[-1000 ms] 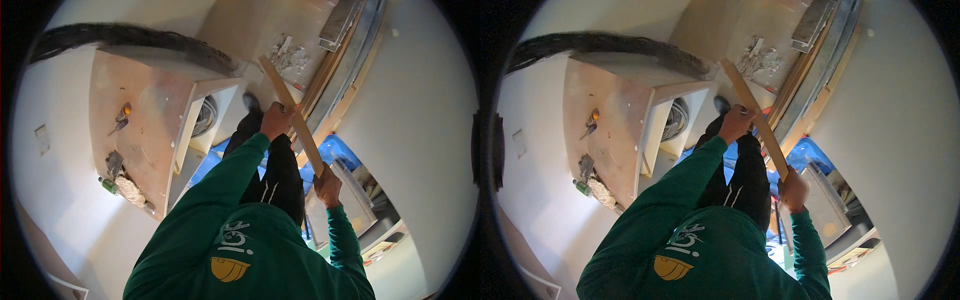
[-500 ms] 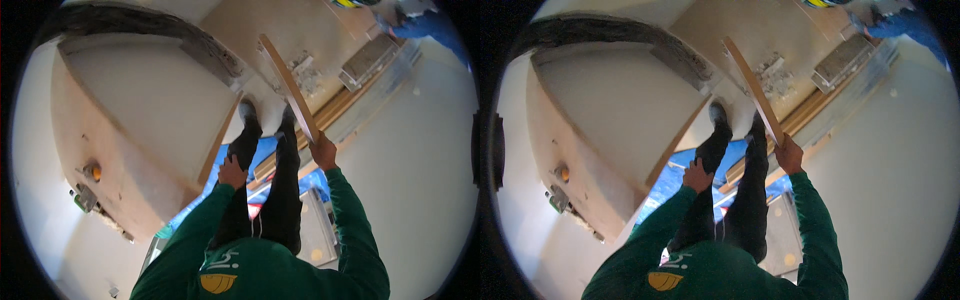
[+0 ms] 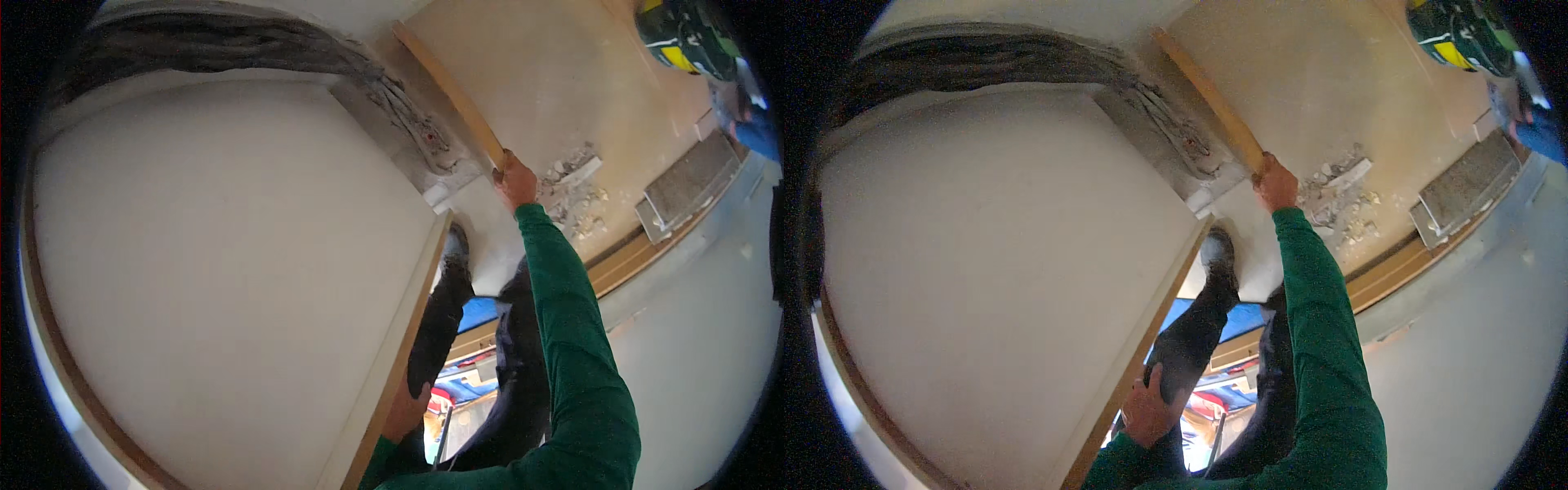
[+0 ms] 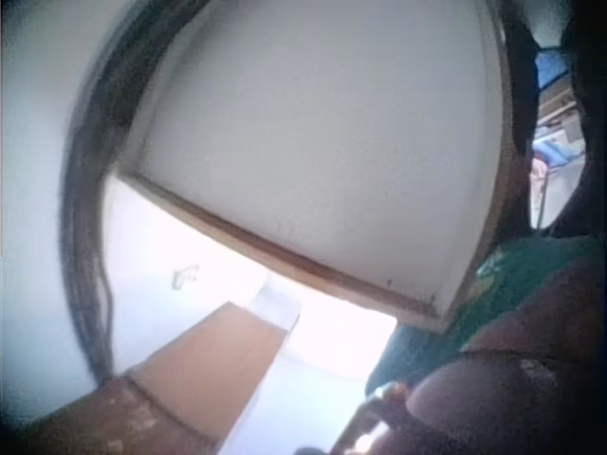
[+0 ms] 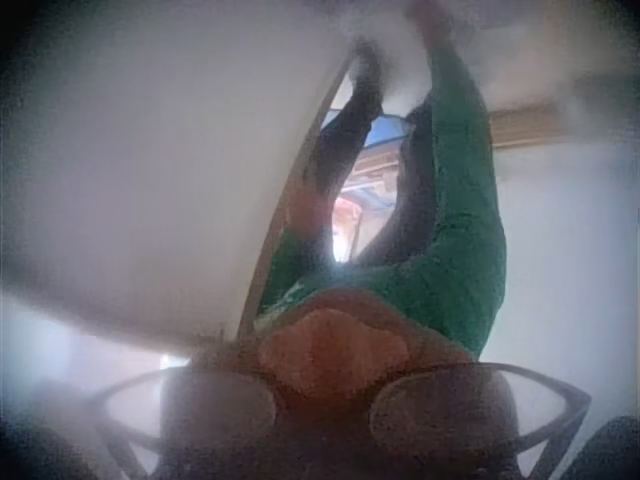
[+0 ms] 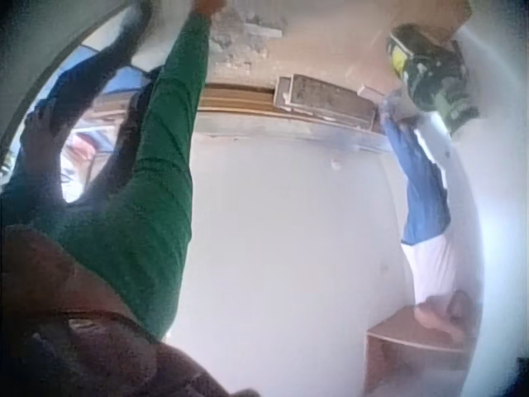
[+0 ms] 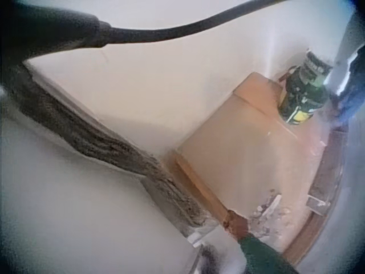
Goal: The person measures a wooden board using a metal square and marks it with a pencil. They then use a hand saw to cut the board along the marked line. Finally, the person carries the cut piece of wood and places it against a wall.
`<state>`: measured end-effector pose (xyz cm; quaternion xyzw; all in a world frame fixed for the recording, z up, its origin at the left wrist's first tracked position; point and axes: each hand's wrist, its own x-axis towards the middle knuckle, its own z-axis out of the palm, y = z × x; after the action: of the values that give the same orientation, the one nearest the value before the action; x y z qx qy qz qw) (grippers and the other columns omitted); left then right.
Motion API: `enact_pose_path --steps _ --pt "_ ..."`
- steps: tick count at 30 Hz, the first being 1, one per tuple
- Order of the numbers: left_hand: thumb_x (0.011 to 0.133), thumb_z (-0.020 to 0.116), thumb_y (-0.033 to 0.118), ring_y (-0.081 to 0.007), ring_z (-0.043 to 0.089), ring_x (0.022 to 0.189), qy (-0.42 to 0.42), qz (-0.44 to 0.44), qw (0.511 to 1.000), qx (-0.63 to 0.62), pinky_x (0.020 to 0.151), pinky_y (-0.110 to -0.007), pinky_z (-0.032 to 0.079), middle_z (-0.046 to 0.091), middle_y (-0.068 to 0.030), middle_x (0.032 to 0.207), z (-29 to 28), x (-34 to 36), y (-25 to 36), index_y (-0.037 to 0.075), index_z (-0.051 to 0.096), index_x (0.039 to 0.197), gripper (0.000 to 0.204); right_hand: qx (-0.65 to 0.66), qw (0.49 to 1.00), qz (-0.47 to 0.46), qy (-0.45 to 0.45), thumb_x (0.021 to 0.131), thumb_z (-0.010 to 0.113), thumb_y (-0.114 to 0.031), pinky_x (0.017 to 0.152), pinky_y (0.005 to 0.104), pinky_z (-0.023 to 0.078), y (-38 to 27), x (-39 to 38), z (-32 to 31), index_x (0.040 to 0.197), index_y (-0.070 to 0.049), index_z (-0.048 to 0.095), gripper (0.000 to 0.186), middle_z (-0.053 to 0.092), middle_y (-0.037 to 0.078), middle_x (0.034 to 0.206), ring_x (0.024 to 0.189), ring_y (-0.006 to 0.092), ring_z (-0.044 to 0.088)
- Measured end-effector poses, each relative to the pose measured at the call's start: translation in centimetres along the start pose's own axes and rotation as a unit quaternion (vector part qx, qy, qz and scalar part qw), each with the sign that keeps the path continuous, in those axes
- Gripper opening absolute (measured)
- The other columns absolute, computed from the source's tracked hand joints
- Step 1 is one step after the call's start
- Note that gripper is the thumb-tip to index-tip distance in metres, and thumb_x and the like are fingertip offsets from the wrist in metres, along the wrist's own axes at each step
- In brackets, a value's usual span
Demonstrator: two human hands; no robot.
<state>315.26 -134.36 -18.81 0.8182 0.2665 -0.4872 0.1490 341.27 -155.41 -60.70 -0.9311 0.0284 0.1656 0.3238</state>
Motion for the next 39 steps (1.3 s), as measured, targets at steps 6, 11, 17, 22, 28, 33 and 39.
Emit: enact_pose_path --steps 6,11,17,22,28,33,39 --pt "0.093 0.074 0.052 -0.0569 0.066 0.121 -0.124 -0.138 0.982 -0.032 0.101 -0.060 0.056 0.061 -0.0440 0.131 -1.5 2.1 1.9 0.000 0.036 0.162 0.094 0.022 0.998 0.006 0.052 0.093 0.070 -0.025 0.081 0.0584 0.058 1.7 5.6 6.5 0.134 -0.012 0.058 0.044 0.075 0.019 0.103 0.094 0.0453 0.073" --pt "0.092 0.078 0.047 -0.0565 0.067 0.116 -0.052 -0.051 0.996 -0.043 0.096 -0.060 0.058 0.061 -0.0427 0.130 -2.0 1.7 2.9 0.002 0.043 0.159 0.088 -0.015 0.999 0.041 -0.010 0.094 0.068 -0.025 0.084 0.0581 0.059 0.9 5.9 6.0 0.135 -0.013 0.057 0.044 0.075 0.020 0.112 0.098 0.0447 0.073" --pt "0.088 0.081 0.047 -0.0546 0.068 0.114 0.092 0.063 0.993 0.039 0.095 -0.059 0.059 0.059 -0.0397 0.136 -0.5 2.7 2.2 0.006 0.052 0.154 0.083 -0.019 0.999 0.018 0.018 0.095 0.069 -0.024 0.090 0.0589 0.058 2.9 6.6 5.1 0.142 -0.015 0.056 0.050 0.073 0.019 0.123 0.106 0.0434 0.072" --pt "0.087 0.081 0.038 -0.0512 0.063 0.124 0.038 0.058 0.991 0.111 0.101 -0.058 0.055 0.056 -0.0368 0.142 -0.7 3.2 2.3 0.005 0.050 0.154 0.081 -0.071 0.997 -0.029 0.008 0.092 0.079 -0.034 0.093 0.0558 0.058 4.5 6.3 4.6 0.150 -0.010 0.050 0.070 0.070 0.021 0.128 0.111 0.0449 0.070" --pt "0.096 0.075 0.039 -0.0584 0.065 0.119 -0.007 0.029 0.992 0.118 0.100 -0.058 0.057 0.055 -0.0444 0.138 -1.1 2.0 2.4 0.000 0.042 0.159 0.081 -0.060 0.998 -0.016 -0.013 0.095 0.076 -0.035 0.092 0.0528 0.059 6.6 0.2 3.7 0.152 -0.007 0.048 0.070 0.072 0.023 0.122 0.108 0.0456 0.071" --pt "0.088 0.080 0.044 -0.0544 0.063 0.125 0.054 0.076 0.977 0.190 0.099 -0.058 0.057 0.056 -0.0370 0.143 -0.4 2.2 1.5 0.005 0.056 0.151 0.077 -0.002 1.000 0.021 0.017 0.097 0.069 -0.030 0.087 0.0576 0.059 7.6 -0.8 4.4 0.132 -0.009 0.058 0.042 0.071 0.021 0.117 0.100 0.0433 0.073" --pt "0.087 0.080 0.045 -0.0520 0.060 0.126 0.056 0.089 0.975 0.196 0.100 -0.061 0.055 0.055 -0.0325 0.146 0.1 3.0 2.4 0.007 0.060 0.148 0.074 -0.024 0.995 0.097 -0.003 0.096 0.073 -0.035 0.095 0.0531 0.058 9.9 -0.2 5.1 0.144 -0.007 0.053 0.059 0.066 0.024 0.130 0.116 0.0434 0.068"
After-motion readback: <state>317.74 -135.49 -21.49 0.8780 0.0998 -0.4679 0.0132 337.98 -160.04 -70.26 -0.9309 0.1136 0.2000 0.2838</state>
